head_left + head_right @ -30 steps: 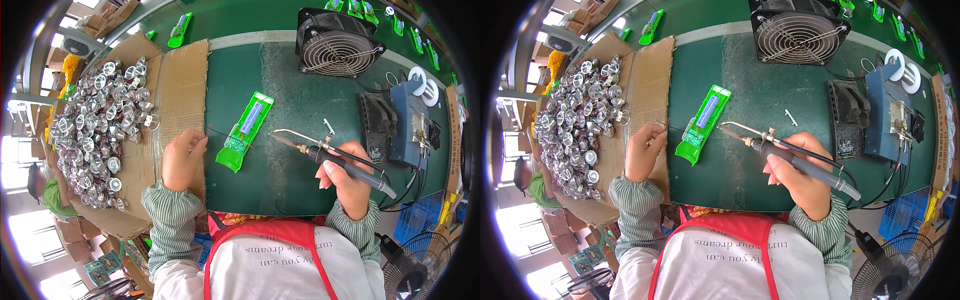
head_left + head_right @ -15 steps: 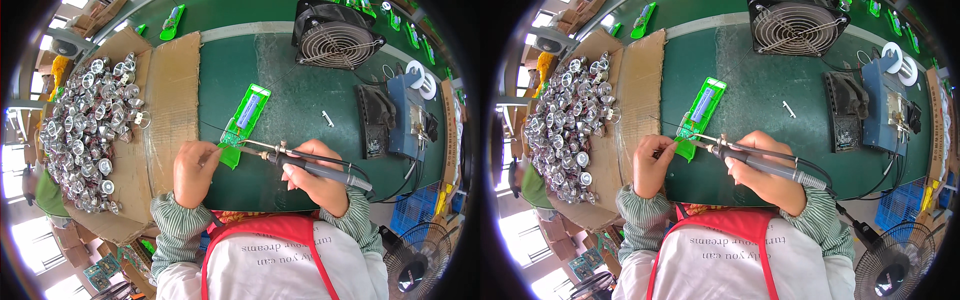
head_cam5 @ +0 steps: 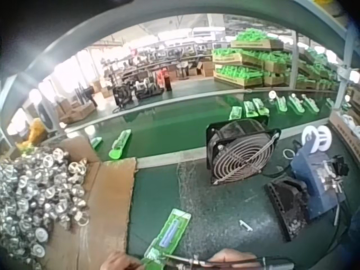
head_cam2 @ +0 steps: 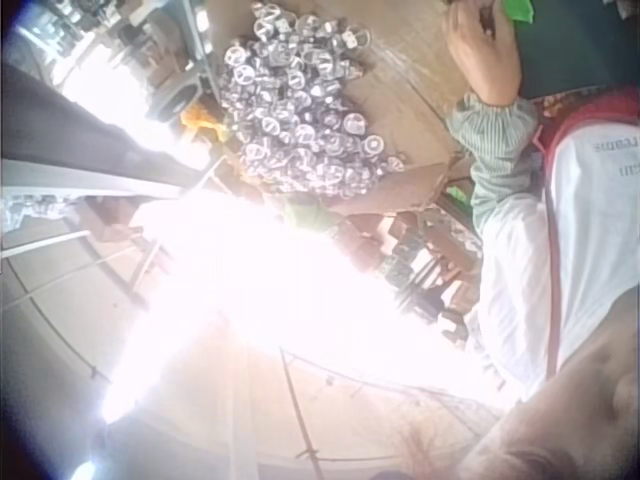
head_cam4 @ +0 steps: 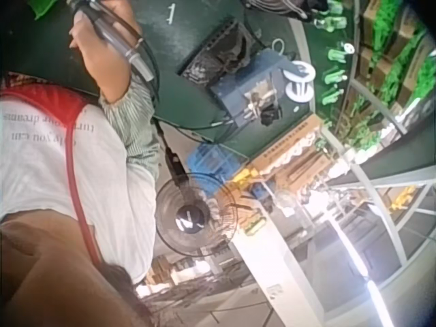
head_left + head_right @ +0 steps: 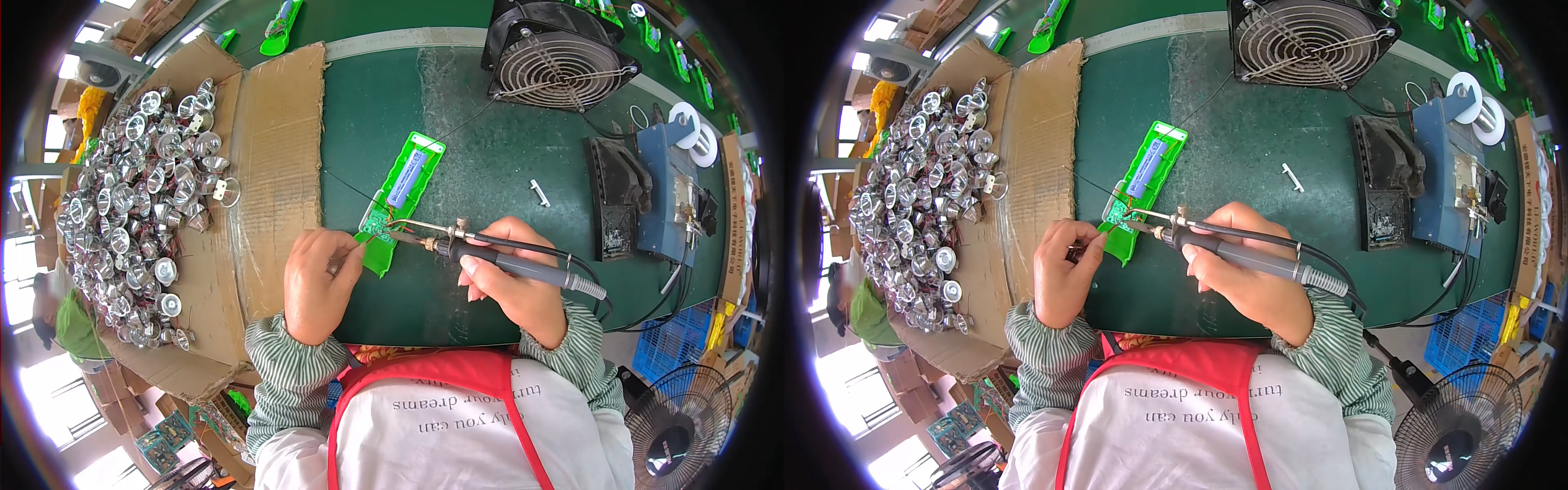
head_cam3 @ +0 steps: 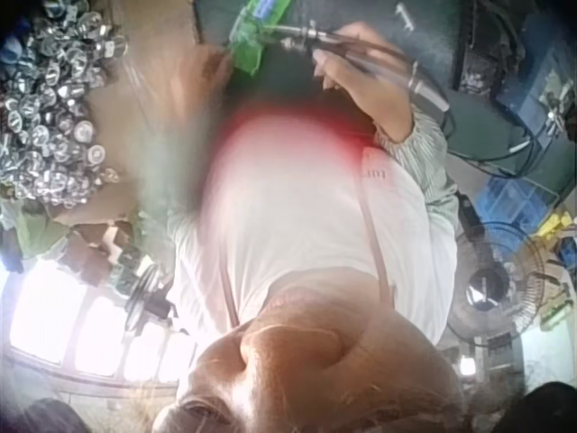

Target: Soldering wires and components onto a circuit board and assembling light fixture housings.

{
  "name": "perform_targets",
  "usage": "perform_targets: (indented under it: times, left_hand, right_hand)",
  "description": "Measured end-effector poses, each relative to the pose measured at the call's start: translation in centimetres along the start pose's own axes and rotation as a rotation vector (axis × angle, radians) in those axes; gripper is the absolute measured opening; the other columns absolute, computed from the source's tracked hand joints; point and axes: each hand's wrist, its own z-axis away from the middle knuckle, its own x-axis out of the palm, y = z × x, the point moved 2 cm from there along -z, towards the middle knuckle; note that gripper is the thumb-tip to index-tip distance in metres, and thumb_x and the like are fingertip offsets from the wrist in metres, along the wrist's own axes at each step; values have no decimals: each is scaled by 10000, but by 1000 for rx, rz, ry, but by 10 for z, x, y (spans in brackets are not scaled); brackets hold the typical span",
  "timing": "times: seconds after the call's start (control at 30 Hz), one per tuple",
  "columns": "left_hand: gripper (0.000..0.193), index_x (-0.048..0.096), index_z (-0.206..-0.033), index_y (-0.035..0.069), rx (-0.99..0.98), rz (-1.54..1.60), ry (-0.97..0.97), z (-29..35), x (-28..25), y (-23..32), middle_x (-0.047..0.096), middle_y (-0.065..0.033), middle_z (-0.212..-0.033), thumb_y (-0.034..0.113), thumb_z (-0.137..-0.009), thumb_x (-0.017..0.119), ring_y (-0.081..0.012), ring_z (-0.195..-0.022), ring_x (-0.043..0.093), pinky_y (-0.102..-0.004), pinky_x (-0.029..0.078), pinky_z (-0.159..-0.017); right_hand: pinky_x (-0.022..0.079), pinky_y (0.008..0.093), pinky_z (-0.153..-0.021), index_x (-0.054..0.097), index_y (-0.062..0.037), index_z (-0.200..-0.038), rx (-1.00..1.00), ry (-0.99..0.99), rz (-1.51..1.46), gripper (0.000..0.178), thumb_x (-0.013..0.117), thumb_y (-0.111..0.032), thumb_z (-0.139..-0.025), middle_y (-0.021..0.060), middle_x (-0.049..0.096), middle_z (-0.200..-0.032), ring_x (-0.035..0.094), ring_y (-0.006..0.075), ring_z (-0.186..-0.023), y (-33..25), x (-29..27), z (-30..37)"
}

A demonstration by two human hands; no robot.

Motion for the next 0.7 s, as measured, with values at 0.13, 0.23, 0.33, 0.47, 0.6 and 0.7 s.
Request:
perform_targets:
  times: [0.13,0.23,0.33,0.47,0.6,0.7]
  left_hand:
    - [78,595,-786,4,11,-9,-13,-1,1,0,562,-102,-724,54,-761,649,-256,-689,525,-350,428,-605]
    - [78,594,-783,4,3,-2,-6,0,0,0,558,-101,-719,52,-757,650,-256,-686,522,-351,425,-605]
    - [78,595,-782,5,-4,-9,-8,-1,1,0,555,-100,-715,54,-755,651,-255,-683,519,-350,423,-605]
    - [83,594,-795,-4,14,-44,-26,-1,0,-2,549,-90,-731,37,-758,655,-204,-651,520,-311,427,-593]
    - [93,592,-811,-14,28,-49,-28,0,0,-3,547,-83,-751,25,-763,661,-155,-623,523,-271,429,-582]
    - [76,595,-776,6,-5,-24,-7,0,1,1,563,-97,-714,51,-750,650,-256,-687,526,-353,430,-617]
  right_hand:
    - [504,225,-512,529,42,-871,4,0,8,132,624,-26,-809,96,631,-759,610,91,-633,2,0,0]
    - [505,226,-511,531,39,-869,30,-8,-10,127,622,-28,-810,92,629,-754,610,90,-631,3,0,-2]
    - [508,230,-511,533,36,-870,30,-30,43,125,622,-28,-810,88,628,-747,609,91,-628,4,-1,-3]
    - [514,237,-520,534,36,-872,9,-7,30,122,623,-21,-809,87,630,-740,615,94,-636,2,0,-1]
    - [521,240,-530,536,35,-877,-31,16,25,123,623,-19,-809,96,636,-754,622,99,-650,-1,-3,1]
    - [509,234,-523,539,36,-879,-49,1,22,127,626,-23,-808,92,639,-747,618,94,-636,-2,-2,3]
